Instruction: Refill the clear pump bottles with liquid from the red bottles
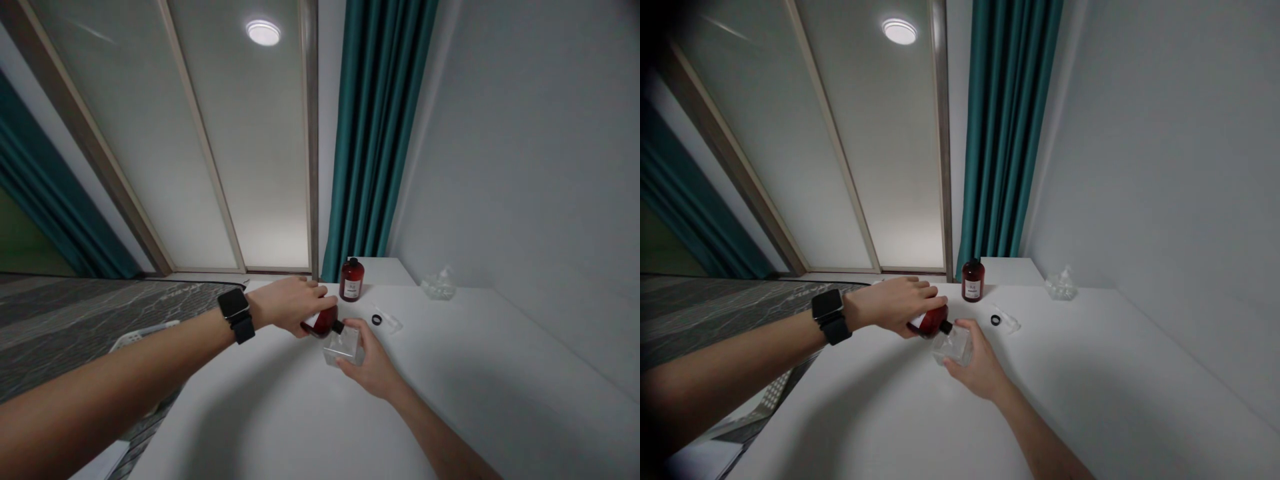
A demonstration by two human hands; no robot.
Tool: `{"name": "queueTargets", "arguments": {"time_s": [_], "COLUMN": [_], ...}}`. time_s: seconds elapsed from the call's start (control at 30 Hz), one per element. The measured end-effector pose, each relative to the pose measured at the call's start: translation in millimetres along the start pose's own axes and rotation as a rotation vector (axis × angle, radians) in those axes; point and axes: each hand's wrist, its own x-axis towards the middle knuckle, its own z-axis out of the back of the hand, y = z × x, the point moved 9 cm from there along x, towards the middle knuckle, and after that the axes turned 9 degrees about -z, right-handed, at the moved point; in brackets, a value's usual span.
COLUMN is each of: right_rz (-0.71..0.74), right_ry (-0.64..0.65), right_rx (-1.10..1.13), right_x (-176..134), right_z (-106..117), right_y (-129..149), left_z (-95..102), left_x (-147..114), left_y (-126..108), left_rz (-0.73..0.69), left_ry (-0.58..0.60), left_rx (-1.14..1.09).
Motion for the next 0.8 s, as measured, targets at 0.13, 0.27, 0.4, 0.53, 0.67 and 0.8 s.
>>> {"name": "queueTargets", "arguments": {"time_s": [0.13, 0.27, 0.4, 0.53, 0.67, 0.8], "right_rz": [0.0, 0.009, 0.001, -0.012, -0.009, -0.012], "right_ry": [-0.01, -0.027, -0.018, -0.014, -0.008, -0.012], "right_rx": [-0.016, -0.011, -0.015, -0.012, -0.004, -0.006], "right_x": [-0.2, -0.5, -0.1, 0.4, 0.5, 0.6], "right_z": [0.5, 2.3, 1.6, 1.2, 0.4, 0.4], "right_y": [0.0, 1.4, 2.8, 4.1, 4.6, 3.2], "left_z": [-0.1, 1.4, 2.4, 1.2, 1.2, 2.4], "left_x": [0.1, 0.4, 1.1, 2.0, 2.6, 2.2], "left_y": [0.1, -0.7, -0.6, -0.4, -0.4, -1.2], "left_rz": [-0.003, -0.014, -0.009, -0.006, -0.012, -0.023], "left_ry": [0.007, 0.011, 0.015, 0.026, 0.022, 0.014], "left_rx": [0.011, 0.03, 0.03, 0.02, 0.024, 0.037]}}
